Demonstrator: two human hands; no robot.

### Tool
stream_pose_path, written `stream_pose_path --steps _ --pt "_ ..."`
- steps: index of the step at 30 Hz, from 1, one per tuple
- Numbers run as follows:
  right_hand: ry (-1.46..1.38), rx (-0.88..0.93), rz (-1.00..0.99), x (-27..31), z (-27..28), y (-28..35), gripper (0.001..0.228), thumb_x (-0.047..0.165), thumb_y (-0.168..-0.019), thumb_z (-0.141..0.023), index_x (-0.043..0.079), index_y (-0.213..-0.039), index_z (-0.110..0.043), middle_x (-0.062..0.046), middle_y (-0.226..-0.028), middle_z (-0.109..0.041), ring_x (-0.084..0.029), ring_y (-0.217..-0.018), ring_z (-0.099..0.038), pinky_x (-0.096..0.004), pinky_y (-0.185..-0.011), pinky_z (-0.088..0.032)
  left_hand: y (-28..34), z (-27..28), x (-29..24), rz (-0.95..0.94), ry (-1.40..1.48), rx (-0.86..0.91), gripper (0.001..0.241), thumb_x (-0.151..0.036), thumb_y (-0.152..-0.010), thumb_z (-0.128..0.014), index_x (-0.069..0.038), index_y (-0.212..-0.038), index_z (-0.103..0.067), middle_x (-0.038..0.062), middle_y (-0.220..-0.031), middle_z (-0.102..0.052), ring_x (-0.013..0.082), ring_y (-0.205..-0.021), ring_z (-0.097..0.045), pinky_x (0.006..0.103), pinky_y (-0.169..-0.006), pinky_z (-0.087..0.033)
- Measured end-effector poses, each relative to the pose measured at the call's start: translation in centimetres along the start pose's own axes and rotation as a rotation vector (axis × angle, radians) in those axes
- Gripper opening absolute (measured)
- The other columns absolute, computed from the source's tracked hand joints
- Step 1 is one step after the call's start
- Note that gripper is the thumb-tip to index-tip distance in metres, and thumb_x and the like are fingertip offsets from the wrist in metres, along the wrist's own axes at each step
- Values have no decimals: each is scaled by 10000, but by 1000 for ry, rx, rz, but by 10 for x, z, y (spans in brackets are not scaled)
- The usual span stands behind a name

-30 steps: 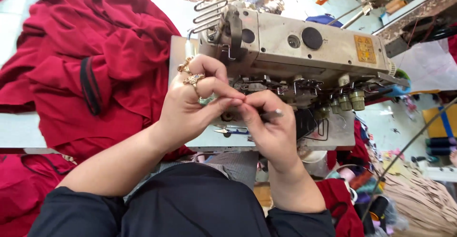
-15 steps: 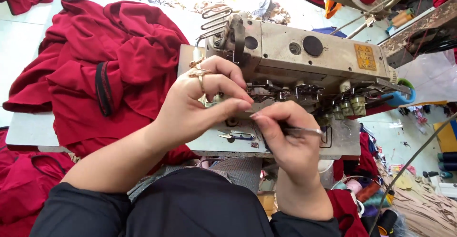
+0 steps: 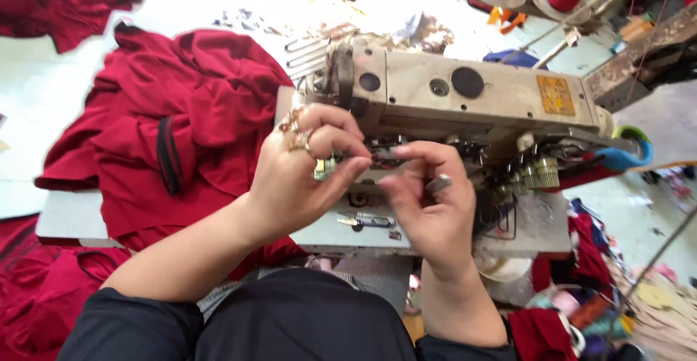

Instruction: Using tweezers to thread an industrial sewing machine and adjusting the thread through various guides and tensioners.

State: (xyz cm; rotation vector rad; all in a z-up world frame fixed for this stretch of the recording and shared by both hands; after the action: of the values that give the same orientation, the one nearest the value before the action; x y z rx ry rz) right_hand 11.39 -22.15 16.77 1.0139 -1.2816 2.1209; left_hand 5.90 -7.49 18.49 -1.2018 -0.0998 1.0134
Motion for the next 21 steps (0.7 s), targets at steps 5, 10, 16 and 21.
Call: stream_pose_path --steps 5,10,16,21 --pt "77 -4 200 -5 3 -9 269 71 -833 -718 82 -1075 -601 12 -713 -487 -59 -525 -304 -188 -503 -297 -6 -6 -6 -54 -121 -3 85 -124 -916 -549 -69 -866 -510 83 -908 -566 236 -786 -547 384 -772 -377" --pt "26 -3 331 -2 10 -21 222 62 -834 -719 94 -1033 -625 -26 -735 -638 -79 -542 -500 -208 -556 -446 -9 -20 -6 -66 -218 18 99 -114 -912 -534 -79 -830 -490 75 -895 -567 235 -814 -557 393 -816 -379" --pt "-167 -46 266 -5 20 -34 158 -26 -768 -691 57 -902 -704 -67 -480 -515 -205 -376 -472 -262 -442 -447 -4 -32 5 -81 -184 -60 159 -177 -899 -564 -91 -766 -554 70 -806 -572 276 -710 -562 370 -695 -427" --pt "-219 -4 253 -24 19 -34 130 -18 -791 -664 69 -881 -697 -69 -518 -531 -227 -416 -517 -266 -465 -476 0 -41 12 -69 -215 -66 200 -155 -908 -530 -89 -720 -543 67 -760 -577 269 -665 -549 359 -673 -425"
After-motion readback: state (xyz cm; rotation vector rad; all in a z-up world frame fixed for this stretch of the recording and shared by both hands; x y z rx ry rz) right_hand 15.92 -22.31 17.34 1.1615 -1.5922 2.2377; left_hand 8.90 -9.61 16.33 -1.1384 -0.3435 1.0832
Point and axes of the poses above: each hand's wrist, its own y-axis away from the middle knuckle, its own z-axis out of the back of the hand, x = y × z, the point moved 5 cm from there along -y, towards the middle knuckle
